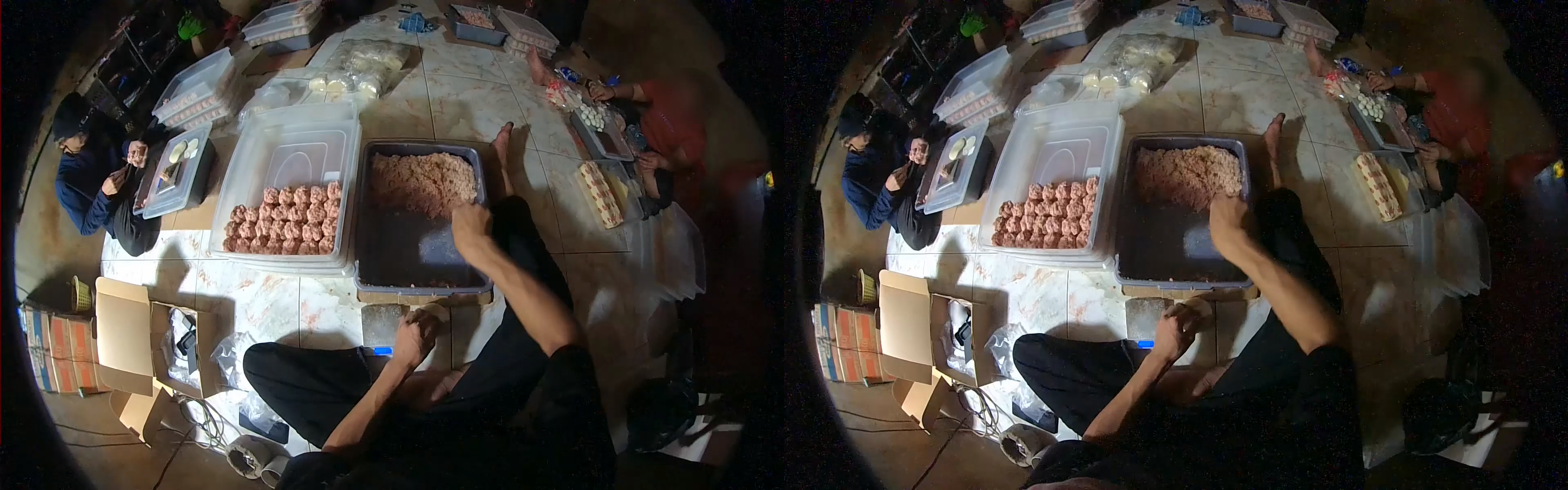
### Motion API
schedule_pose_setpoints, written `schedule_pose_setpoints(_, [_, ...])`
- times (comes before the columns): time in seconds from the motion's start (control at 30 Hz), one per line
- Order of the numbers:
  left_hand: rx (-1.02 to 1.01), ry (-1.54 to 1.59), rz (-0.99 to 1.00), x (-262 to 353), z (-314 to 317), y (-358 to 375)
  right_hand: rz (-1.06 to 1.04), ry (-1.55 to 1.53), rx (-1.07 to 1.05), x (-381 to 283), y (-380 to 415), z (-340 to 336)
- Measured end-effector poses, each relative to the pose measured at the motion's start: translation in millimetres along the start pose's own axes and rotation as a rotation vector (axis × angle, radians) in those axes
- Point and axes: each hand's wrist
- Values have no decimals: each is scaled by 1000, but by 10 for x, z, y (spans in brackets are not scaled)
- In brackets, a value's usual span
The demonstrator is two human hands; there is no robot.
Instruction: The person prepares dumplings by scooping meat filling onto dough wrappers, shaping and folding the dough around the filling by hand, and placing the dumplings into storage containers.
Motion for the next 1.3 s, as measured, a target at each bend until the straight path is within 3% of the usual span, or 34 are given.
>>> schedule_pose_setpoints(0.07, [191,361,-132,83,-102,-23,-115,140,-132,30,-171,-146])
schedule_pose_setpoints(0.1, [284,546,-203,139,-138,-16,24,98,-182,-20,-238,-34])
schedule_pose_setpoints(0.17, [510,896,-320,206,-214,-32,21,319,-286,-129,-308,618])
schedule_pose_setpoints(0.2, [506,1064,-593,123,-300,-5,-38,464,-316,-165,-299,919])
schedule_pose_setpoints(0.27, [457,1554,-636,-107,-573,67,-110,513,-289,-140,-134,1050])
schedule_pose_setpoints(0.37, [533,1688,-656,-228,-902,198,-160,369,-190,-10,-59,790])
schedule_pose_setpoints(0.47, [464,1506,-519,-208,-1026,222,-85,-41,-145,0,-176,194])
schedule_pose_setpoints(0.5, [452,1596,-569,-331,-952,259,-77,58,-42,55,-212,731])
schedule_pose_setpoints(0.6, [424,1792,-694,-88,-1113,262,-96,45,219,66,-174,1031])
schedule_pose_setpoints(0.7, [458,1805,-718,-157,-1058,405,179,-409,-207,13,-196,52])
schedule_pose_setpoints(0.8, [439,1816,-758,-224,-964,391,-215,242,-78,32,-55,1008])
schedule_pose_setpoints(0.83, [475,1816,-777,-186,-945,373,-295,277,-156,-34,-23,778])
schedule_pose_setpoints(0.93, [542,1817,-805,-197,-833,438,-85,-46,-50,-36,-208,160])
schedule_pose_setpoints(1.0, [516,1920,-720,-586,-609,454,-212,-5,-74,40,-239,545])
schedule_pose_setpoints(1.07, [558,1830,-788,-149,-876,214,-420,127,-58,-43,15,639])
schedule_pose_setpoints(1.1, [575,1816,-784,-62,-905,160,-363,122,-238,-139,99,291])
schedule_pose_setpoints(1.27, [685,1545,-683,20,-964,28,-377,-380,-32,-83,621,-483])
schedule_pose_setpoints(1.3, [663,1530,-580,65,-997,-1,-381,-516,18,-112,765,-702])
Point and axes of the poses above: each hand's wrist, its own y-axis away from the middle knuckle, its own z-axis out of the palm, x = y × z, and after that the axes turned 1 degree about -y, right-handed
